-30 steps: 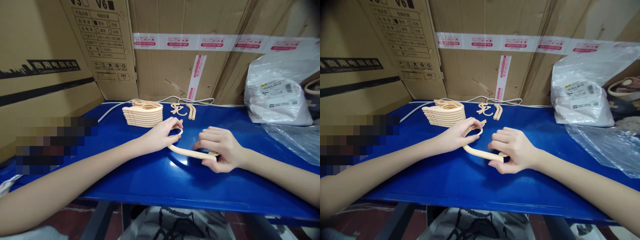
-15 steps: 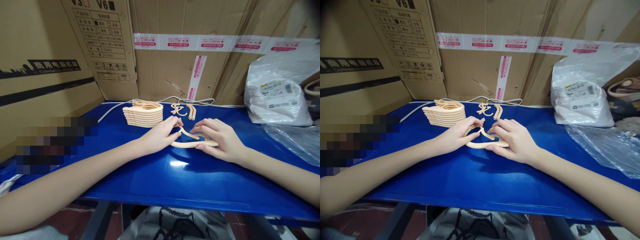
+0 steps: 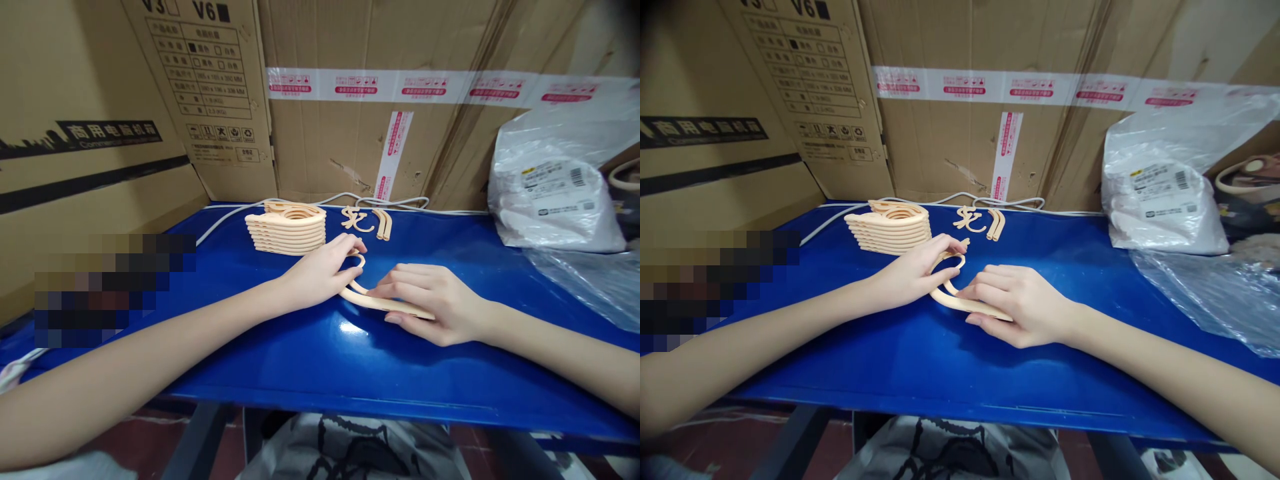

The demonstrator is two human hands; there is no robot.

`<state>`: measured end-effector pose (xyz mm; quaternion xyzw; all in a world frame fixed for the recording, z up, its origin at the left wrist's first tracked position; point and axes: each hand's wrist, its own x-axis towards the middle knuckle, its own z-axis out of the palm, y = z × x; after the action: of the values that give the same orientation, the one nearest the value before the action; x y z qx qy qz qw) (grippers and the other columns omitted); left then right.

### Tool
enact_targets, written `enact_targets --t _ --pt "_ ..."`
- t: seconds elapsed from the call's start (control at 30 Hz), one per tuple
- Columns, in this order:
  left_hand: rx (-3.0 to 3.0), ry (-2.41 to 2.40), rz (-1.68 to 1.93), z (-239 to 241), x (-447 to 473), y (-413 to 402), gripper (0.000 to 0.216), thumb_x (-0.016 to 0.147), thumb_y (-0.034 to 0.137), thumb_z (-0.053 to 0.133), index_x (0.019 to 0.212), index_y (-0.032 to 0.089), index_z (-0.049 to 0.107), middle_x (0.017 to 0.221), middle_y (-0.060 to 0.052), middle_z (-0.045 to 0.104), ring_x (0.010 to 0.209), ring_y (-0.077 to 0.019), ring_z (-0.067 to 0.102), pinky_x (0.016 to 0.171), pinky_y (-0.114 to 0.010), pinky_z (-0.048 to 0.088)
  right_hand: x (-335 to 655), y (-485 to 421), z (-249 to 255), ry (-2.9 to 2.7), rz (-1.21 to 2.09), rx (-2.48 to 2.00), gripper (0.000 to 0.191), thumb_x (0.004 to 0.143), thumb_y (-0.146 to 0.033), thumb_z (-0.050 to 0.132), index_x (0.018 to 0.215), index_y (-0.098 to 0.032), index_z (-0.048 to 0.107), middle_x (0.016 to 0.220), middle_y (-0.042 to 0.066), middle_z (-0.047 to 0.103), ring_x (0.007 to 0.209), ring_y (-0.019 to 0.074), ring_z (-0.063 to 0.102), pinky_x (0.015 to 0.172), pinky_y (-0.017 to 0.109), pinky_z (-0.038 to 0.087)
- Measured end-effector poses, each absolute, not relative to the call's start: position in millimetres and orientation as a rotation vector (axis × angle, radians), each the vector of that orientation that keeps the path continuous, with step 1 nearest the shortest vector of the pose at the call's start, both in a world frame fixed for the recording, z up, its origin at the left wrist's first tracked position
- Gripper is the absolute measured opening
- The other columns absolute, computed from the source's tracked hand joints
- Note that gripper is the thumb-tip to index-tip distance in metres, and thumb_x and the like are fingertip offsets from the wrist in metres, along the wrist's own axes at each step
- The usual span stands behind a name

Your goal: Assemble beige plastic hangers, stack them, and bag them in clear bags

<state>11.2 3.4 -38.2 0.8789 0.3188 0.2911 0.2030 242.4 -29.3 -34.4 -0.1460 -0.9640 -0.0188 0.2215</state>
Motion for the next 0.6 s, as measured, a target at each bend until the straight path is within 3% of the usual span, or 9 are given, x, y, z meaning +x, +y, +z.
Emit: enact_targets --t 0.6 --pt "2.421 1.051 0.759 -36.5 14.5 0.1 0.029 0.080 0.020 0.060 0.107 0.019 0.053 0.118 -0.007 0.063 0.112 -0.0227 0.060 0.099 -0.041 0.046 240.2 -26.3 -36.3 -2.667 -0.094 -0.462 0.022 0.091 -0.016 0.051 0.110 -0.015 0.061 0.095 0.008 0.070 0.085 0.0177 0.059 0.076 0.031 0.047"
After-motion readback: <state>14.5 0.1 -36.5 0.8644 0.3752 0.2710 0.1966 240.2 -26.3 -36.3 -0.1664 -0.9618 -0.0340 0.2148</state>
